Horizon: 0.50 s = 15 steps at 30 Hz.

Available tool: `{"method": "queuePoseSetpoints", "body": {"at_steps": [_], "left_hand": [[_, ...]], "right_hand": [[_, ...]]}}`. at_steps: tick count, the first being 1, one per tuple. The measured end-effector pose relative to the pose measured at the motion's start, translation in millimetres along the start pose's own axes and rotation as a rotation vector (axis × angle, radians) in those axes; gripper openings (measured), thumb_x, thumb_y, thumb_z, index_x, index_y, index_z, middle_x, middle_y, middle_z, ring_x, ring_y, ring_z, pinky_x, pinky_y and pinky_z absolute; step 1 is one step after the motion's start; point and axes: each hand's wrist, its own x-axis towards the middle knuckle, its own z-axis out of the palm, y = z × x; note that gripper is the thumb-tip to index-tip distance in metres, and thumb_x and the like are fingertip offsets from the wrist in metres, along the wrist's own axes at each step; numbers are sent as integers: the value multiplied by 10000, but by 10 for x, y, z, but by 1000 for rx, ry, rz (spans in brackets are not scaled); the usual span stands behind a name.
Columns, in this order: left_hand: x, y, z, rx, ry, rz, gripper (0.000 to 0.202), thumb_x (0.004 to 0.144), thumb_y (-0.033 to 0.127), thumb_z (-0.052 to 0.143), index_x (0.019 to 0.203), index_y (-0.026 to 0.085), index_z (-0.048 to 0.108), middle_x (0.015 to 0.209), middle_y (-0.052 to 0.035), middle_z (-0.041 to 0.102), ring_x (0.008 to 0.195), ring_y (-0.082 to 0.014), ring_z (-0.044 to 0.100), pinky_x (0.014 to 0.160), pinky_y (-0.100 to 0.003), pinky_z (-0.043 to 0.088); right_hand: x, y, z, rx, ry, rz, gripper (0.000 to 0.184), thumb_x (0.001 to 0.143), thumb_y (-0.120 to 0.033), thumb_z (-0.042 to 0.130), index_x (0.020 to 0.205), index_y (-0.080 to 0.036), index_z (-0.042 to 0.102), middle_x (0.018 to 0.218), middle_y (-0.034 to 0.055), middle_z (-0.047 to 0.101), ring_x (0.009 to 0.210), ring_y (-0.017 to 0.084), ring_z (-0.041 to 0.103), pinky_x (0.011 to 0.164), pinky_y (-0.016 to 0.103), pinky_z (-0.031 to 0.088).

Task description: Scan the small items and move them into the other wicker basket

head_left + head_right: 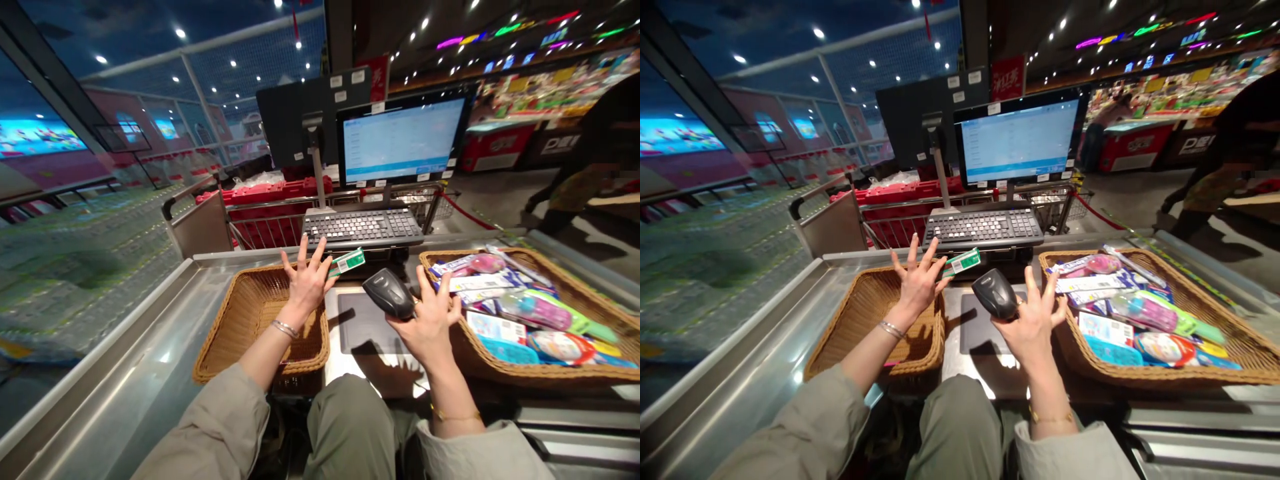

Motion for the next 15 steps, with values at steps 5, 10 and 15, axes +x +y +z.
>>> {"method": "queuePoseSetpoints", "body": {"at_steps": [5, 10, 15], "left_hand": [[56, 112, 13, -30, -34, -1, 354, 900, 383, 733, 1241, 291, 707, 1644, -62, 389, 1587, -425, 101, 1163, -802, -164], [78, 159, 4, -54, -55, -7, 366, 895, 358, 739, 1254, 293, 705, 1655, -65, 363, 1586, -434, 89, 1154, -819, -156], [98, 197, 25, -65, -43, -7, 376, 886, 352, 753, 1254, 297, 705, 1649, -71, 374, 1586, -434, 99, 1156, -817, -154]], "right_hand": [[-13, -48, -43, 14, 23, -20, 170, 775, -367, 697, 836, -219, 754, 1608, 86, 455, 1589, 438, 85, 1147, 798, 143], [-13, -42, -59, 39, 18, -45, 124, 770, -341, 705, 800, -226, 740, 1573, 71, 506, 1591, 421, 103, 1157, 787, 129], [-1, -52, -63, 53, 33, -71, 112, 761, -329, 713, 812, -233, 738, 1514, 73, 572, 1574, 434, 173, 1140, 802, 141]]}}
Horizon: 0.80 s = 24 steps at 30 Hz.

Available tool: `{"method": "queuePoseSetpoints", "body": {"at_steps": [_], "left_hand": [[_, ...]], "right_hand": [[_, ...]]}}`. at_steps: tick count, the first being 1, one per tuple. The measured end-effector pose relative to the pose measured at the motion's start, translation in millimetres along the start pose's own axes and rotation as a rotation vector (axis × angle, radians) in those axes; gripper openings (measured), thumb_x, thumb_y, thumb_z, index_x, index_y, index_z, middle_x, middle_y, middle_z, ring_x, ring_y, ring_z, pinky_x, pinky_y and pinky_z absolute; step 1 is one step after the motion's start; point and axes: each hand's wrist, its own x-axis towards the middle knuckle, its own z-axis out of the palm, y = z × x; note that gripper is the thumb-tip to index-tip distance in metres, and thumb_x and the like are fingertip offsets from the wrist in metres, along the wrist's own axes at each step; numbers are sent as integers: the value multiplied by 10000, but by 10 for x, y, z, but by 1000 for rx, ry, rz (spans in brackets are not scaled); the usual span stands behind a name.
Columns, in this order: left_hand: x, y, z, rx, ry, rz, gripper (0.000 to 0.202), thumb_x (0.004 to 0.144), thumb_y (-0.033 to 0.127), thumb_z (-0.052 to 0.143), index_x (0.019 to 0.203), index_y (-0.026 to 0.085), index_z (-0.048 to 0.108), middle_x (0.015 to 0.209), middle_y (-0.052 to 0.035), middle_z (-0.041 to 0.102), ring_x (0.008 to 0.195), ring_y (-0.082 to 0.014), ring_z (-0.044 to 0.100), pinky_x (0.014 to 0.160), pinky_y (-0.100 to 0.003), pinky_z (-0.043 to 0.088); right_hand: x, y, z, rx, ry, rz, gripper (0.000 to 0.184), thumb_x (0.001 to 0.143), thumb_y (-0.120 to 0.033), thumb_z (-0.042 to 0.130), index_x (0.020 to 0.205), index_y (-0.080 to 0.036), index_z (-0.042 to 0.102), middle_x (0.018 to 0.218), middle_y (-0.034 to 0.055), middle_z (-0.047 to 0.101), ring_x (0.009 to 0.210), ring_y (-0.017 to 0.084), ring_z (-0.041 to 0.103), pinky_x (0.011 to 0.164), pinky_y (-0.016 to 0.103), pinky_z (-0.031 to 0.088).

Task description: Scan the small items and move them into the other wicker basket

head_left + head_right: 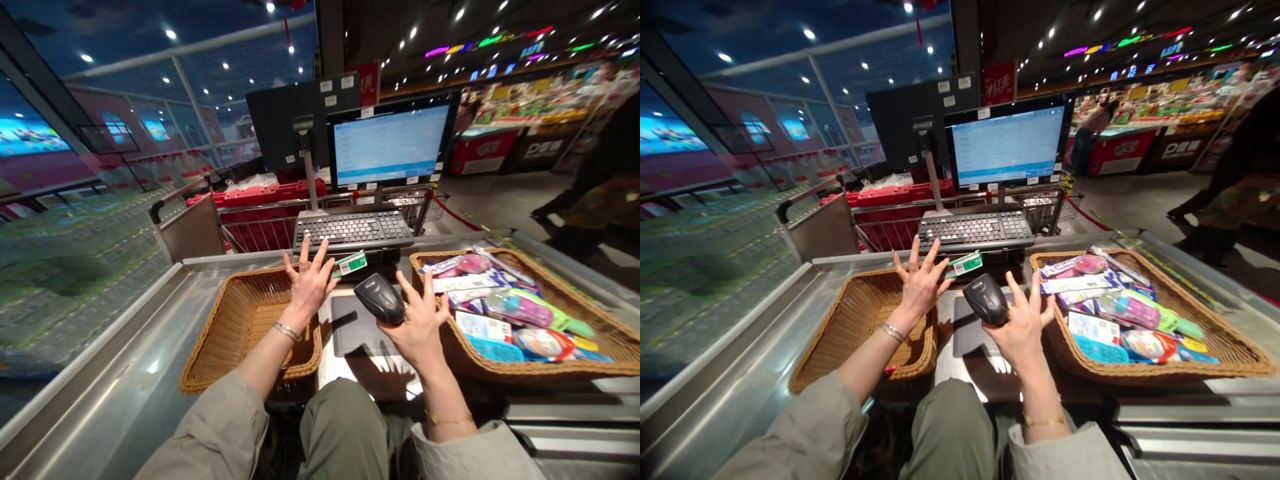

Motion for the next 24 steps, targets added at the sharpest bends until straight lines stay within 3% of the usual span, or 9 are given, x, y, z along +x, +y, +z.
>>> {"method": "queuePoseSetpoints", "body": {"at_steps": [11, 18, 24], "left_hand": [[32, 55, 83, 33, 31, 33, 390, 876, 372, 762, 1252, 291, 697, 1644, -75, 392, 1582, -436, 143, 1164, -808, -149], [99, 111, 105, 0, 25, 32, 388, 886, 383, 747, 1262, 300, 701, 1649, -71, 385, 1584, -436, 148, 1172, -796, -153], [182, 233, 105, -48, 58, 37, 387, 874, 403, 753, 1246, 302, 717, 1633, -77, 417, 1580, -446, 159, 1174, -787, -164]], "right_hand": [[2, 15, -16, 40, 37, -21, 112, 751, -315, 717, 822, -230, 730, 1438, 73, 639, 1547, 432, 258, 1155, 789, 125], [1, 34, -66, 56, 25, 8, 174, 769, -335, 685, 909, -252, 744, 1381, 62, 675, 1534, 398, 294, 1188, 748, 86], [17, 95, -167, 54, 84, 115, 340, 802, -393, 671, 1110, -258, 716, 1486, 98, 593, 1546, 381, 282, 1206, 731, 120]]}}
